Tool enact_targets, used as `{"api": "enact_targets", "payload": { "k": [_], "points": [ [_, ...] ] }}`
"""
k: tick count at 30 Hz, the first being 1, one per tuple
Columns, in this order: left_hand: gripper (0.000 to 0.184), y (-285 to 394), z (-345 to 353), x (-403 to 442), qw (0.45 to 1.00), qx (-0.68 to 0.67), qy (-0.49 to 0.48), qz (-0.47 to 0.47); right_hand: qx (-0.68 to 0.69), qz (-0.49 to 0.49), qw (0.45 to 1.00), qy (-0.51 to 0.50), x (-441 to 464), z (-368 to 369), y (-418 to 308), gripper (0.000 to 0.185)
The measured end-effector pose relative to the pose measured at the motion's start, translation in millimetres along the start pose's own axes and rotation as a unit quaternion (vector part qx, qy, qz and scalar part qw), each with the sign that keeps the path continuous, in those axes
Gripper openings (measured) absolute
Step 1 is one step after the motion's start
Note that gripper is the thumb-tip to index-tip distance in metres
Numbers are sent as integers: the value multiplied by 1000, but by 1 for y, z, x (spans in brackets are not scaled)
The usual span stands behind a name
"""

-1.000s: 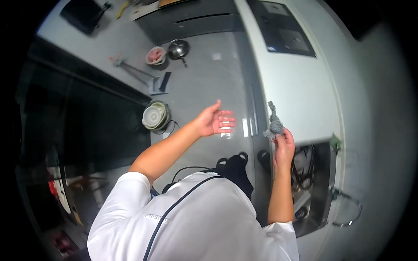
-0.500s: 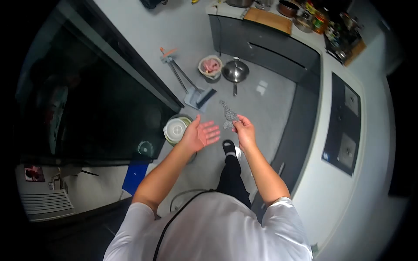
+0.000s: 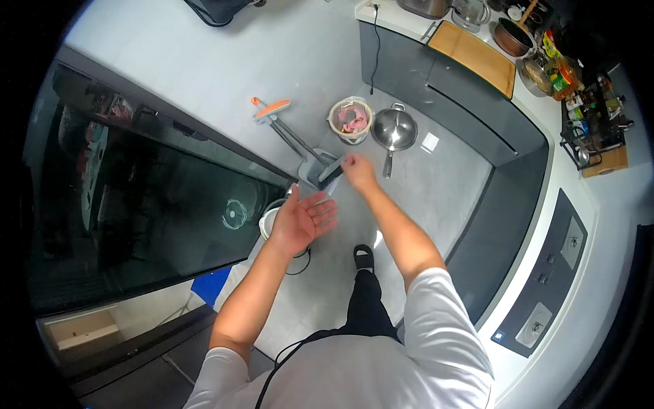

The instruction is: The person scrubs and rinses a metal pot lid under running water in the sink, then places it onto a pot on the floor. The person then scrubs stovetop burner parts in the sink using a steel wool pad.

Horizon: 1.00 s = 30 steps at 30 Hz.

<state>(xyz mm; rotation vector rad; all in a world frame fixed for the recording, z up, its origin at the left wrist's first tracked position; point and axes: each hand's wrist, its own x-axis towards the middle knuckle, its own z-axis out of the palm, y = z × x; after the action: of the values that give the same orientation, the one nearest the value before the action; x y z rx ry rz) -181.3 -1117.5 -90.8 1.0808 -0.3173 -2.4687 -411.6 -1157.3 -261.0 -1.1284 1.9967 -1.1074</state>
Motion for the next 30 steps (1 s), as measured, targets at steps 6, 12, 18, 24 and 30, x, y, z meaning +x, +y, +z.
{"api": "enact_targets", "payload": {
  "k": [6,12,18,24,30],
  "points": [
    [72,-6,-6,0,999,9,3,-38,123,141,980,-70,-153,-6,77,22],
    [76,-36,7,-21,994,58,-41,-84,187,307,933,-6,-309,-92,94,31],
    [77,-132,28,-68,950,153,-170,-212,119,303,919,221,-551,-128,111,27],
    [74,-275,75,-191,865,245,-270,-346,203,356,779,475,-815,-88,3,26],
    [78,-404,43,-316,760,338,-316,-458,248,398,653,594,-996,-8,-30,29]
  ]
}}
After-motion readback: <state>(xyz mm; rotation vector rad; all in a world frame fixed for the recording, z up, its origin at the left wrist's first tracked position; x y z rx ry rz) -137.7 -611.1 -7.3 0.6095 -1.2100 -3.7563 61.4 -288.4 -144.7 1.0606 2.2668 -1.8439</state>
